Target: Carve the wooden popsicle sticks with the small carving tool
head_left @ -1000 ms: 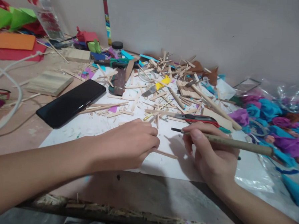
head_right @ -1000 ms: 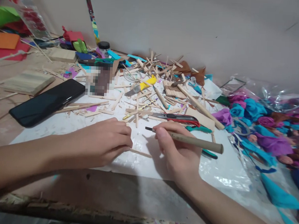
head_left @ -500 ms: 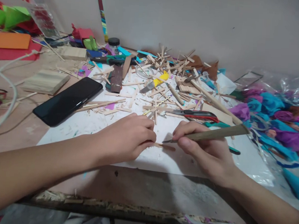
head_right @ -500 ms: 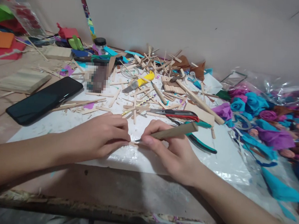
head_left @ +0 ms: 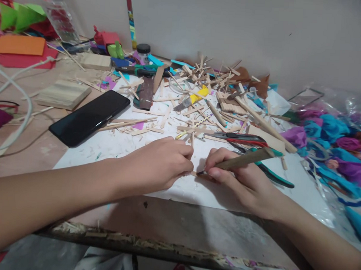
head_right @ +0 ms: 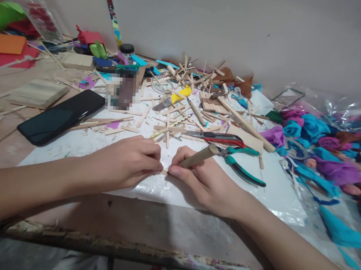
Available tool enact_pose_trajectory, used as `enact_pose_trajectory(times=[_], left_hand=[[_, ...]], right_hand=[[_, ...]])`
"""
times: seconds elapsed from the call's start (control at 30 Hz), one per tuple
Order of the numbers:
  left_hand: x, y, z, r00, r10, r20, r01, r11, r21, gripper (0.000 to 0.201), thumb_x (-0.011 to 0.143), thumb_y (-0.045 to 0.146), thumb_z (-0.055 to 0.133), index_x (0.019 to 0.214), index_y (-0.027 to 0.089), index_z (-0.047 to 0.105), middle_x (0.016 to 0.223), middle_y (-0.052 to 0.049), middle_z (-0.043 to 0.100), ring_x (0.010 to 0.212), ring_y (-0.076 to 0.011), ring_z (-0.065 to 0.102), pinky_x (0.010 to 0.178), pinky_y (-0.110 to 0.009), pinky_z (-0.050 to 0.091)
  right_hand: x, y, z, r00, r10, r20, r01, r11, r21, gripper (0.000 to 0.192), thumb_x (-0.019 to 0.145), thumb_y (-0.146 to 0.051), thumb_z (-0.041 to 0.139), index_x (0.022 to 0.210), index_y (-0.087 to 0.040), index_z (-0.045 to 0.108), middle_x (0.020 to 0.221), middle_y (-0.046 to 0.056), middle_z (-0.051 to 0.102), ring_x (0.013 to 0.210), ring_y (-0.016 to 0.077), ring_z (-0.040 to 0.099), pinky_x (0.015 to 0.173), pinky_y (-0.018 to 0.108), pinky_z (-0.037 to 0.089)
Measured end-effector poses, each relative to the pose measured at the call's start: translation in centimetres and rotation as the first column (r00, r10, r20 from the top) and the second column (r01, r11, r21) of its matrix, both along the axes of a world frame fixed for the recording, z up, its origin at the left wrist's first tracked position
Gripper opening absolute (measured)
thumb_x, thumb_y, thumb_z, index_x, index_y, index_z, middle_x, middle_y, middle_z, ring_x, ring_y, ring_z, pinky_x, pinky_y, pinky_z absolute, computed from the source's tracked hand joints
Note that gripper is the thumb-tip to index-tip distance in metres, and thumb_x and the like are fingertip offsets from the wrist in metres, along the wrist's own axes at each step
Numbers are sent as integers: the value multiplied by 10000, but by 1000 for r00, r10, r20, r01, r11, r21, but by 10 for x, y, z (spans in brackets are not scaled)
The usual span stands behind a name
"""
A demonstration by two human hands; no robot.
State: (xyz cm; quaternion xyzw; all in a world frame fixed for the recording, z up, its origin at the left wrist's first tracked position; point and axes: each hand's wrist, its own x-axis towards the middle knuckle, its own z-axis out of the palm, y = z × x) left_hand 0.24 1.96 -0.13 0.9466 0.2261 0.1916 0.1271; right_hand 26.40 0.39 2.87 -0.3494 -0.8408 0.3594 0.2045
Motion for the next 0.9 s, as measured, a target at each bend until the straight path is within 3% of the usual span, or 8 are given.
enact_pose_trajectory(times=[0.27,0.47,0.7,0.9], left_hand=[[1,-2,-4,999,16,46,-14,999,-51,267,1049,109,617,858,160,798,885,-49,669,795,-187,591,730,-325,434],[2,-4,0,999,33,29,-32,998,-55,248,1060,136,619,916,154,820,880,-50,680,809,-183,620,737,-305,452],[4,-8,9,998,56,25,-54,996,-72,250,1068,151,599,961,134,824,919,-70,712,861,-205,653,779,-325,474],[7,-9,10,997,68,27,-65,992,-108,224,1093,206,596,1010,158,798,979,-74,727,929,-222,666,827,-349,473]], right_hand=[[-14,-3,7,998,11,68,-9,999,-35,194,1136,-322,553,983,-229,627,852,6,627,774,183,576,718,311,457],[-16,4,5,1000,29,5,-28,994,-108,251,1110,-356,594,906,-217,643,806,-11,623,743,168,568,711,296,445],[-9,5,-4,990,-116,-82,94,968,-231,245,1096,-375,636,953,-198,726,836,-6,694,761,167,604,714,291,460],[-6,2,-7,969,-179,-172,110,931,-348,187,996,-360,781,933,-184,797,837,17,735,782,182,625,721,305,468]])
